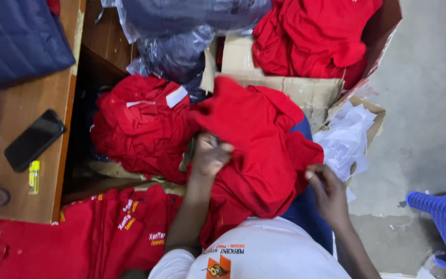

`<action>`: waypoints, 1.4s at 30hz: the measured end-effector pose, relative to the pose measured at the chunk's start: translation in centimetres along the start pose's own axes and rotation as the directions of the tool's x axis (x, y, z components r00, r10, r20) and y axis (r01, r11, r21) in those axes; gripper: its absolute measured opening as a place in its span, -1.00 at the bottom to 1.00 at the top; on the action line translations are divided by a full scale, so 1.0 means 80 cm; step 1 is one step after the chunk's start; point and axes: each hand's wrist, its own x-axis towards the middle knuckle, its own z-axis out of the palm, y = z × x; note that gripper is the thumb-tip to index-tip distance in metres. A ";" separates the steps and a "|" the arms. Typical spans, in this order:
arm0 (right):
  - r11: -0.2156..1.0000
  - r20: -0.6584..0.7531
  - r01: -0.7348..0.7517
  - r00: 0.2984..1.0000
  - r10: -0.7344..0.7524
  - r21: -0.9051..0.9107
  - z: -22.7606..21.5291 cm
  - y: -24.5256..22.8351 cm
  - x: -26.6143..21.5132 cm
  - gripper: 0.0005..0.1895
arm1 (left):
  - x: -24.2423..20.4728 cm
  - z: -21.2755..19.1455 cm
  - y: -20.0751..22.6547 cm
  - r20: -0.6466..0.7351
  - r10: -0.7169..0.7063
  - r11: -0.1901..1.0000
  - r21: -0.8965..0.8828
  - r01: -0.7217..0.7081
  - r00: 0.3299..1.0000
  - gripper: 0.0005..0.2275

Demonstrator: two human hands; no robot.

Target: The person sits on the floor surrounded by red shirts and uses a small tool to trim loose threads from the embroidered logo on the chest of a shirt. They repeatedly pick up shirts from a pile, hold them steady, and carefully remove excess fabric threads.

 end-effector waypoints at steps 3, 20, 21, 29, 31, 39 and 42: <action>0.974 0.092 0.212 0.975 -0.204 -0.081 0.011 -0.034 0.005 -0.78 | -0.041 0.094 0.029 0.044 -0.014 0.938 0.348 -0.002 0.999 -0.57; 0.826 0.301 0.464 0.876 -0.376 -0.320 0.046 -0.026 -0.038 -0.84 | -0.145 -0.041 0.101 -0.010 -0.034 0.405 0.914 0.022 0.999 -0.82; 0.844 0.229 0.463 0.883 -0.410 -0.273 0.034 -0.053 -0.042 -0.85 | -0.164 -0.031 0.114 0.023 -0.211 0.433 0.899 0.072 0.977 -0.76; 0.917 0.422 0.393 0.822 -0.382 0.063 0.048 -0.099 -0.034 -0.87 | -0.159 -0.041 0.073 -0.055 -0.124 0.606 0.786 0.120 0.991 -0.82; 0.928 0.362 0.371 0.861 -0.356 0.031 0.084 -0.081 -0.026 -0.86 | -0.140 -0.032 0.060 -0.087 0.001 0.601 0.796 0.069 0.996 -0.82; 0.928 0.301 0.357 0.901 -0.312 -0.105 0.102 -0.086 -0.002 -0.88 | -0.057 -0.022 -0.013 -0.168 0.097 0.595 0.800 0.078 0.981 -0.89; 0.951 0.283 0.310 0.913 -0.295 -0.009 0.101 -0.101 -0.007 -0.76 | -0.089 0.010 0.038 -0.099 0.009 0.698 0.713 0.064 0.995 -0.80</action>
